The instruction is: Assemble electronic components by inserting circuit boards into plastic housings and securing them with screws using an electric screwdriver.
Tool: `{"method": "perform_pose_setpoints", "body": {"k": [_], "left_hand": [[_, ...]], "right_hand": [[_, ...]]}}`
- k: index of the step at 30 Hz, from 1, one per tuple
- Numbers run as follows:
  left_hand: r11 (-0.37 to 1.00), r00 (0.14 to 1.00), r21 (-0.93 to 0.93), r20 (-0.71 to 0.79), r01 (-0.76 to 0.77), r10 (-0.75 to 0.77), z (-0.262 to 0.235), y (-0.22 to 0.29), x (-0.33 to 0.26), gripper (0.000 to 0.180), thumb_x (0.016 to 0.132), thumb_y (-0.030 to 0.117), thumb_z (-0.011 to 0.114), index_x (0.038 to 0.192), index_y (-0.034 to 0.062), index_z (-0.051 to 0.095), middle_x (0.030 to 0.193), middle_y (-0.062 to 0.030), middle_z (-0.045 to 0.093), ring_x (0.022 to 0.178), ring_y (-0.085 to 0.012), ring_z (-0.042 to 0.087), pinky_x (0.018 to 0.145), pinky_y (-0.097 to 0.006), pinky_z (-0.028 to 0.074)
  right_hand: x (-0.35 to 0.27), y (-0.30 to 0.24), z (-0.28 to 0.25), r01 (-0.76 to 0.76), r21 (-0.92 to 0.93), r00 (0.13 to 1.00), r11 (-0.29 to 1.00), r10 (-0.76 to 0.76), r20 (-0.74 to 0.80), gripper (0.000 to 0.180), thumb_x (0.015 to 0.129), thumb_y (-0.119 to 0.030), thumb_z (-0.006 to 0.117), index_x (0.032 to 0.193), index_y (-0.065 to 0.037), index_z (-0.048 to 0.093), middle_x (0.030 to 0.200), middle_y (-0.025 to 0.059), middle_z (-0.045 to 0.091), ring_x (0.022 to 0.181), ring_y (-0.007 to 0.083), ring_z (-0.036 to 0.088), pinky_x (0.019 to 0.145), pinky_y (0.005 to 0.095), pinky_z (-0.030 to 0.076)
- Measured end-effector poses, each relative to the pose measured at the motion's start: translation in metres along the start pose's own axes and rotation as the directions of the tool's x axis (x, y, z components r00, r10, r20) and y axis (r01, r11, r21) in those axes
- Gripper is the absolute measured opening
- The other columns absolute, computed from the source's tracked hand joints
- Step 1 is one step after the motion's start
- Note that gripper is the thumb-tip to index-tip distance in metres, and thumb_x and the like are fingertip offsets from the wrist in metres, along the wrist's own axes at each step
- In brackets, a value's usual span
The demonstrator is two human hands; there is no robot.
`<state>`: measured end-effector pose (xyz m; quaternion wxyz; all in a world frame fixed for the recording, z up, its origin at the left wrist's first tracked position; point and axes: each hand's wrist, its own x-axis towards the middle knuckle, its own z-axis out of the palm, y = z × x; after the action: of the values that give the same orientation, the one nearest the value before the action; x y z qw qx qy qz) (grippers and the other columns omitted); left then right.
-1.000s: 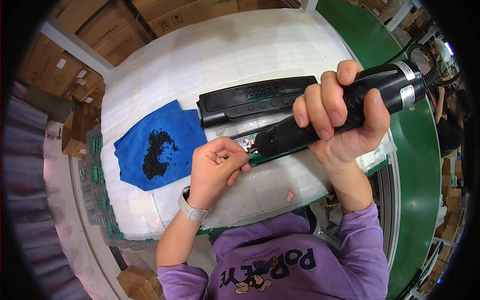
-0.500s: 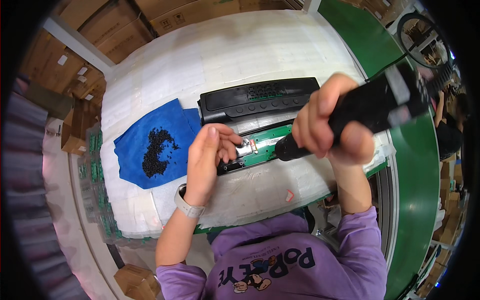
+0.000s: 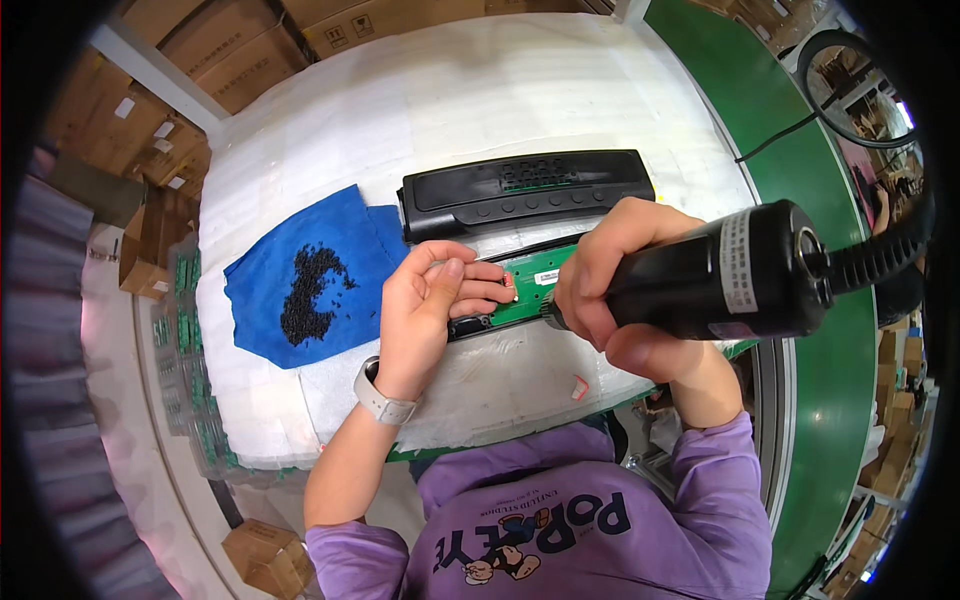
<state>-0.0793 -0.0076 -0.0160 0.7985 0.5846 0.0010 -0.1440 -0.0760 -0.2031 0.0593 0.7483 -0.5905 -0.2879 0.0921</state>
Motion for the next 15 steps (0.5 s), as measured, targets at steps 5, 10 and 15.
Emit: {"method": "perform_pose_setpoints", "body": {"k": [5, 10, 15], "left_hand": [[0.999, 1.000, -0.028, -0.004, 0.018, -0.018, -0.002, 0.001, 0.000, 0.023, 0.095, 0.019, 0.040, 0.096, -0.0022, 0.050, 0.077, -0.0159, 0.062, 0.058, -0.0180, 0.062, 0.049, -0.023, 0.047], [0.996, 0.996, 0.001, 0.018, 0.086, -0.086, -0.001, 0.005, -0.002, 0.025, 0.096, 0.023, 0.039, 0.090, 0.0012, 0.051, 0.056, -0.0033, 0.049, 0.041, -0.0055, 0.040, 0.037, -0.019, 0.027], [0.995, 0.993, -0.037, 0.075, 0.093, -0.090, -0.004, 0.002, -0.003, 0.023, 0.096, 0.023, 0.039, 0.089, 0.0041, 0.050, 0.051, 0.0050, 0.035, 0.041, -0.0018, 0.023, 0.038, -0.019, 0.017]], "right_hand": [[0.001, 0.002, 0.003, 0.089, -0.178, 0.996, 0.980, -0.086, 0.027, 0.031, 0.064, -0.012, 0.076, 0.075, -0.002, 0.048, 0.054, 0.0035, 0.049, 0.045, 0.0119, 0.046, 0.043, 0.0245, 0.037], [0.009, -0.004, 0.006, 0.151, -0.257, 0.976, 0.955, -0.102, 0.194, 0.023, 0.060, -0.001, 0.071, 0.069, -0.002, 0.050, 0.053, 0.0040, 0.050, 0.046, 0.0137, 0.049, 0.043, 0.0244, 0.039], [0.011, -0.013, 0.007, 0.088, -0.463, 0.970, 0.882, 0.029, 0.241, 0.022, 0.060, -0.001, 0.071, 0.069, -0.001, 0.051, 0.055, 0.0047, 0.051, 0.048, 0.0131, 0.050, 0.045, 0.0244, 0.041]]}}
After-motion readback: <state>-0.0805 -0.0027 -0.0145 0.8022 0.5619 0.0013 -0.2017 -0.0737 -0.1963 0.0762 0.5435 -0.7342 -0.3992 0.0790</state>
